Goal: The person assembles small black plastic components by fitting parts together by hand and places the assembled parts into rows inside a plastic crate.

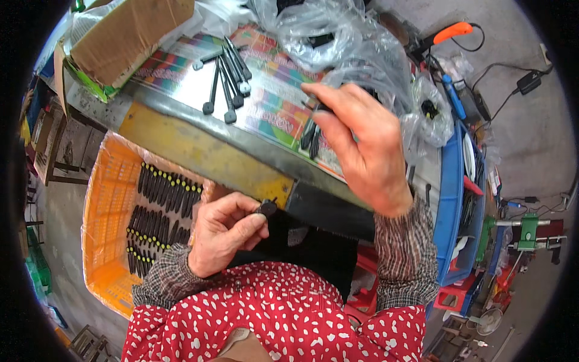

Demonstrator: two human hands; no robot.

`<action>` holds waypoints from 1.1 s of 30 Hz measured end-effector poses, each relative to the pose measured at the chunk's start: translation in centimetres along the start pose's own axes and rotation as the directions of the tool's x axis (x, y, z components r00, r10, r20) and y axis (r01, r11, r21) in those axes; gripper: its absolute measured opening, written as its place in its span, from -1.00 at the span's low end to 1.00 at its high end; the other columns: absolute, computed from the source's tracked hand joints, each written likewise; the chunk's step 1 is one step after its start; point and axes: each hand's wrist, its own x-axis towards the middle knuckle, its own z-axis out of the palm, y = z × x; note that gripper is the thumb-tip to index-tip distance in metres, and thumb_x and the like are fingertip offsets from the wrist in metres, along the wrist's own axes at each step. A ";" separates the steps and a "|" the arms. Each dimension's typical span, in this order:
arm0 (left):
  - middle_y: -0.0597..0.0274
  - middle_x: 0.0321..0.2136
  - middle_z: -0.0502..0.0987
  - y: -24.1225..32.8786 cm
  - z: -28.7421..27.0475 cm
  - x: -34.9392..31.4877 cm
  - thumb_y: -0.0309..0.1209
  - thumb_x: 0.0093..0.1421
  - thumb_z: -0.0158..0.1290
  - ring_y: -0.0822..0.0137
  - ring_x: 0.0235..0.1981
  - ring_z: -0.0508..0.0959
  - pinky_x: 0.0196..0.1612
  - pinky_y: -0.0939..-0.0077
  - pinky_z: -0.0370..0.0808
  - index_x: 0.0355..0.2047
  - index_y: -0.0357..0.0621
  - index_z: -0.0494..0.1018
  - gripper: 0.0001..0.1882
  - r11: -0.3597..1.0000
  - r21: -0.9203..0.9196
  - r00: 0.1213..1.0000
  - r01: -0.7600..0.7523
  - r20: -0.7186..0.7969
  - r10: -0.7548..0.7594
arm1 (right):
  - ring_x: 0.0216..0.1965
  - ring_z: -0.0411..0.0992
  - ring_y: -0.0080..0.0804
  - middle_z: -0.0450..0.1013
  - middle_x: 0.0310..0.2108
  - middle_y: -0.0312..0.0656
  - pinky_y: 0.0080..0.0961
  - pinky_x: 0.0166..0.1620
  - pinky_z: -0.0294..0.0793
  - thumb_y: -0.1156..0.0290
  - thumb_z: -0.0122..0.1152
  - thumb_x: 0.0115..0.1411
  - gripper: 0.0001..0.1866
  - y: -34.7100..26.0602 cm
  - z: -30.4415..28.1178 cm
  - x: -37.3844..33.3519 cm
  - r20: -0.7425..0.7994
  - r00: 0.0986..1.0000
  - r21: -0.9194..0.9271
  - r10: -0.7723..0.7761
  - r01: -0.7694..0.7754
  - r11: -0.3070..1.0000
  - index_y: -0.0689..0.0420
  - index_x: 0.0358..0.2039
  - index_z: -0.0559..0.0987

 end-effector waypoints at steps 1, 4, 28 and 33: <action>0.31 -0.58 0.50 0.0 0.1 -0.1 -0.54 0.20 0.03 0.65 -0.66 0.36 -0.62 0.79 0.26 -0.33 -0.31 0.42 -0.93 1.000 0.003 1.000 0.007 0.006 -0.007 | -0.47 0.36 -0.46 0.42 -0.42 -0.18 -0.62 -0.38 0.32 0.59 0.13 0.08 -0.74 -0.6 0.1 -1.7 -0.018 0.998 0.057 0.062 -0.061 0.997 0.28 -0.16 0.50; 0.30 -0.58 0.50 -0.2 0.5 -0.4 -0.54 0.20 0.02 0.65 -0.66 0.36 -0.62 0.79 0.27 -0.32 -0.31 0.43 -0.92 1.000 0.010 0.999 -0.009 0.038 0.008 | -0.43 0.37 -0.52 0.43 -0.38 -0.21 -0.68 -0.35 0.33 0.61 0.15 0.09 -0.75 -1.6 0.6 -6.0 -0.094 0.954 0.429 0.285 -0.220 0.876 0.30 -0.18 0.49; 0.34 -0.58 0.49 -2.0 4.5 -2.5 -0.52 0.20 0.03 0.68 -0.63 0.37 -0.60 0.83 0.27 -0.29 -0.32 0.45 -0.89 0.982 0.110 0.971 0.152 0.170 -0.169 | -0.57 0.39 -0.65 0.47 -0.39 -0.19 -0.75 -0.52 0.38 0.53 0.16 0.15 -0.84 -0.2 -0.4 -15.1 0.166 0.945 0.668 0.281 -0.318 0.673 0.33 -0.26 0.52; 0.28 -0.56 0.51 -2.9 4.6 -2.7 -0.51 0.21 0.02 0.65 -0.63 0.39 -0.62 0.81 0.26 -0.29 -0.32 0.45 -0.89 0.988 0.133 0.965 0.085 0.237 -0.115 | -0.57 0.43 -0.60 0.48 -0.41 -0.17 -0.73 -0.54 0.39 0.54 0.20 0.13 -0.87 0.7 -0.3 -15.7 0.203 0.956 0.693 0.211 -0.292 0.659 0.31 -0.31 0.56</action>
